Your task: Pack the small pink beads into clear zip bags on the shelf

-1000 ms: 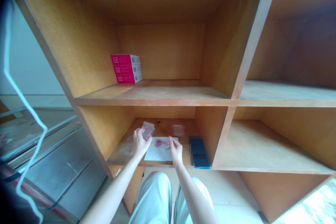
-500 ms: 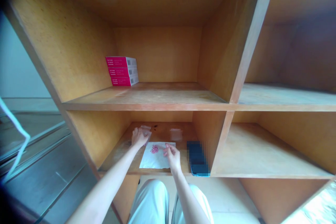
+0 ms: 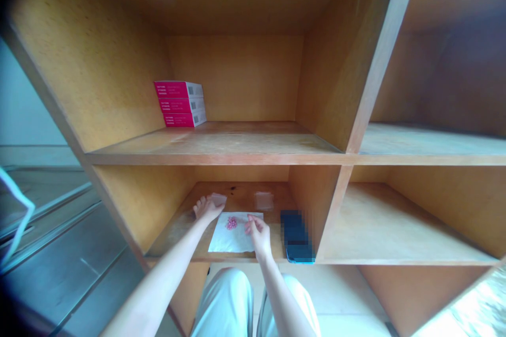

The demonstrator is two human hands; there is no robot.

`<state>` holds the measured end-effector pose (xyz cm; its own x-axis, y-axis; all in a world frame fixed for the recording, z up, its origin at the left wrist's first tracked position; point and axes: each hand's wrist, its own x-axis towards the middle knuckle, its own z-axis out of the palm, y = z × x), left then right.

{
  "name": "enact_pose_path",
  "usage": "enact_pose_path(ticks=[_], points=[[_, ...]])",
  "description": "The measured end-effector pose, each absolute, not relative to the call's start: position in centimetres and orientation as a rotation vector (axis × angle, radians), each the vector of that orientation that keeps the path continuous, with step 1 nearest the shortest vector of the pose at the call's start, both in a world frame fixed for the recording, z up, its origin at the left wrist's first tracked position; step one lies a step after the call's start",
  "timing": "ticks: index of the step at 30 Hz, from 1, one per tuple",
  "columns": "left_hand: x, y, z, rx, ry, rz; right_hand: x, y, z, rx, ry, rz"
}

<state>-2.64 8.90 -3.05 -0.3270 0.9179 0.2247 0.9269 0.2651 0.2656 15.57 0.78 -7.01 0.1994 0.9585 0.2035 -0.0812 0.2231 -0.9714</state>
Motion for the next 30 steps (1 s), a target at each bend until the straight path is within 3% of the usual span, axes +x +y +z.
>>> enact_pose_path(ticks=[7,16,19,23,30], points=[[-2.2,7.6,-1.3,-1.826,-2.463,-0.744,15.5,0.8,-7.0,-1.059,-1.098,0.961],[-2.7,2.0,-2.0,-1.682,-2.119,-1.544,16.2,1.5,-6.0,-1.048,-0.984,0.926],[-3.1,1.1,-4.5,-1.713,-2.053,-1.845,17.3,3.7,-6.0,-1.164,-1.083,0.791],[-3.8,1.5,-7.2,-1.746,-2.112,-2.191,18.6,6.8,-6.0,-1.514,-1.378,0.356],[-4.3,2.0,-8.1,-1.773,-2.224,-2.257,18.6,8.3,-6.2,-1.931,-1.724,0.033]])
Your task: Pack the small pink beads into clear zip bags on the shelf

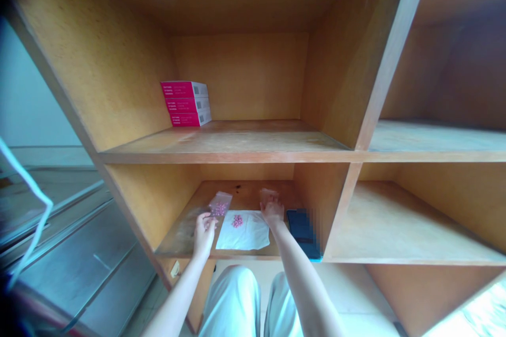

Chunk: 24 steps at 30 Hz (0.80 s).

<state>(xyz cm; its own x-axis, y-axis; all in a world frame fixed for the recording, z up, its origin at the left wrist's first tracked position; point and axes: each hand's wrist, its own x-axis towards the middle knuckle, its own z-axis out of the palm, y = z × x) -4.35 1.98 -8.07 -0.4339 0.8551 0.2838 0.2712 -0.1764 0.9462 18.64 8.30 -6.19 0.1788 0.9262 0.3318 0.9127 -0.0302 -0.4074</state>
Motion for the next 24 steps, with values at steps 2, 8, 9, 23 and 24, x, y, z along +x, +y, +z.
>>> enact_pose_path(ticks=[2,8,9,23,24], points=[[-4.4,1.9,-8.1,1.309,1.629,1.649,18.6,8.5,-6.0,-1.970,-1.768,-0.013],[-4.4,1.9,-8.3,1.312,1.613,1.644,18.4,9.0,-5.4,-2.029,-1.851,-0.040],[-4.4,1.9,-8.3,1.311,1.614,1.649,18.3,9.0,-5.4,-2.029,-1.877,-0.047],[-4.5,1.7,-8.3,1.305,1.614,1.658,18.6,10.1,-5.8,-2.084,-1.755,0.110],[-4.4,1.7,-8.3,1.306,1.609,1.659,18.7,10.2,-5.8,-2.086,-1.740,0.126]])
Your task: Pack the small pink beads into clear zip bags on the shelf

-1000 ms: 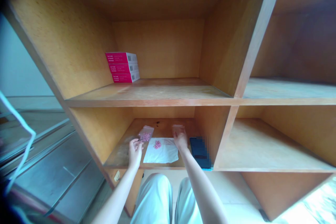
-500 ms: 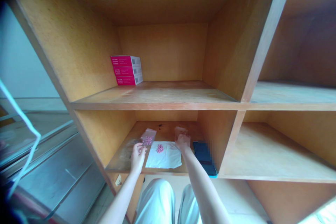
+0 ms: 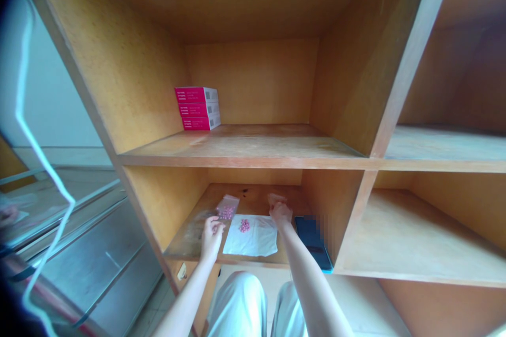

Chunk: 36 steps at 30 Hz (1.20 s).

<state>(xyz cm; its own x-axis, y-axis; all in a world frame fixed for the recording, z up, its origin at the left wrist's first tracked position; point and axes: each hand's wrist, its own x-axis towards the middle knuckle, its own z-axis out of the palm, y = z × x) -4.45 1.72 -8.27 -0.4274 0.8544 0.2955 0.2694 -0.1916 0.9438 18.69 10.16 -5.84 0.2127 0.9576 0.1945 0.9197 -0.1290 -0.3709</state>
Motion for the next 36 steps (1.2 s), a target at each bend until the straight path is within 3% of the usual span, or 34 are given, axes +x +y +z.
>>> enact_pose_path(ticks=[18,25,36], points=[[-4.4,1.5,-8.0,1.308,1.607,1.660,19.2,10.9,-4.6,-1.991,-1.391,0.264],[-4.5,1.6,-8.3,1.326,1.597,1.653,19.7,10.6,-1.3,-1.533,-1.206,0.198],[-3.0,0.2,-6.0,1.375,1.464,1.714,17.6,4.5,1.3,-0.974,-0.817,0.821]])
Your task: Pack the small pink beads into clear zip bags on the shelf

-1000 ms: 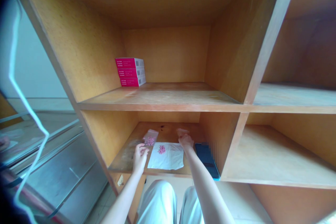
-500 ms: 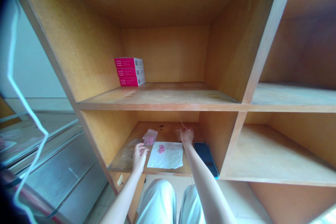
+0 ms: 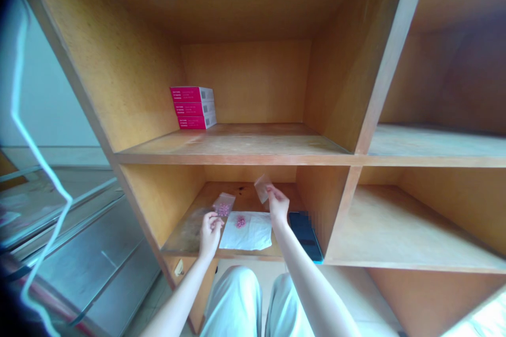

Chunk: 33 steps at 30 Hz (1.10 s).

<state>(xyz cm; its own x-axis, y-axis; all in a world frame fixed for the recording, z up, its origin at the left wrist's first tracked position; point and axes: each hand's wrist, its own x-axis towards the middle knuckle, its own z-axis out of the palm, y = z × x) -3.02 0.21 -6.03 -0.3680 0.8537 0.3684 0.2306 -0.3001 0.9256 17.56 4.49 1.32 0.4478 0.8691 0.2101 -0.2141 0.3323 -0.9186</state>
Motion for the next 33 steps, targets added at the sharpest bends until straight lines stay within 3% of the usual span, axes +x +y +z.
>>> enact_pose_path(ticks=[7,12,33], points=[[1.0,-0.6,-1.0,1.234,1.084,1.434,15.6,0.1,0.8,-0.889,-0.883,0.937],[1.6,-0.2,1.4,1.172,0.958,1.466,14.2,-1.8,-0.2,-0.886,-0.988,0.996],[-1.0,-0.4,2.7,1.997,1.192,1.350,13.0,-1.7,1.2,-0.823,-1.260,1.059]])
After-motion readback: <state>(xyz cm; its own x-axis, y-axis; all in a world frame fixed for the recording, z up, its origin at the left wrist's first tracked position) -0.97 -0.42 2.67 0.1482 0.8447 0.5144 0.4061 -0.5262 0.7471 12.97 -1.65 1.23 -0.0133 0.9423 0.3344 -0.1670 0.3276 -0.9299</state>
